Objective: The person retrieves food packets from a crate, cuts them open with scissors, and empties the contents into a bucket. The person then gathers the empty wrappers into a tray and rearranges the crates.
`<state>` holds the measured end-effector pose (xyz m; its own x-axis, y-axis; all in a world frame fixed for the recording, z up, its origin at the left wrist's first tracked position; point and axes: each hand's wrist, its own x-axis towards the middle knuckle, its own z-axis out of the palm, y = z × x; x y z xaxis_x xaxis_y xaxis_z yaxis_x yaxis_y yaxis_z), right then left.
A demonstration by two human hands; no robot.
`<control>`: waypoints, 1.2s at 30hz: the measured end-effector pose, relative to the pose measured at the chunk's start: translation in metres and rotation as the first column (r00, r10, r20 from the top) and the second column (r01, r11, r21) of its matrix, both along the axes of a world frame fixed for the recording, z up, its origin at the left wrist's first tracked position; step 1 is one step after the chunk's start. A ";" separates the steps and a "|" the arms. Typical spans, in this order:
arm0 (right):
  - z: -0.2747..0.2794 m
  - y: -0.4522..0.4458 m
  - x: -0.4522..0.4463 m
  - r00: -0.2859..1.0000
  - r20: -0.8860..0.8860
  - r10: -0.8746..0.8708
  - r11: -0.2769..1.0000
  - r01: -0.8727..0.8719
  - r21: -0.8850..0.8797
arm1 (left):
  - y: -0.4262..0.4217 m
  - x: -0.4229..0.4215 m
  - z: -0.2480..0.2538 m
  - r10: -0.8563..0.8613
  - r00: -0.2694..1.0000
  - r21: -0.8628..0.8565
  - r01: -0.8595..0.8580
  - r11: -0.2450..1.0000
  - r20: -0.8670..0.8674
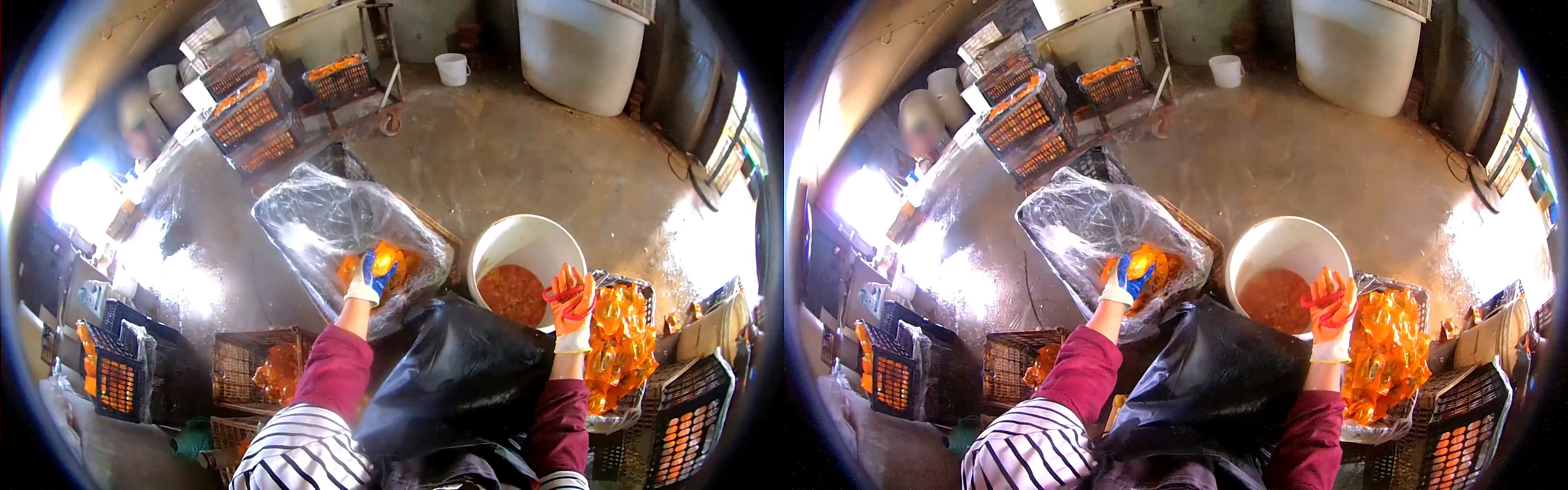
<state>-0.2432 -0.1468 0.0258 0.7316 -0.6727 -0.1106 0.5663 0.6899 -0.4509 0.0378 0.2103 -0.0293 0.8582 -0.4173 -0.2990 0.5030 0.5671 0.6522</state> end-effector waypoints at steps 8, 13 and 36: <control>-0.007 -0.004 0.002 0.991 -0.117 0.059 0.998 -0.057 0.026 | -0.100 -0.023 0.051 -0.412 0.639 0.481 0.074 0.874 0.649; 0.020 0.006 -0.001 0.990 -0.123 0.068 0.997 -0.072 -0.031 | -0.159 -0.017 0.086 -0.174 0.854 0.410 -0.050 0.911 0.491; -0.026 0.017 0.035 0.697 -0.714 0.061 0.609 -0.593 -0.527 | -0.223 -0.060 0.060 -0.287 0.958 -0.289 0.279 0.916 0.015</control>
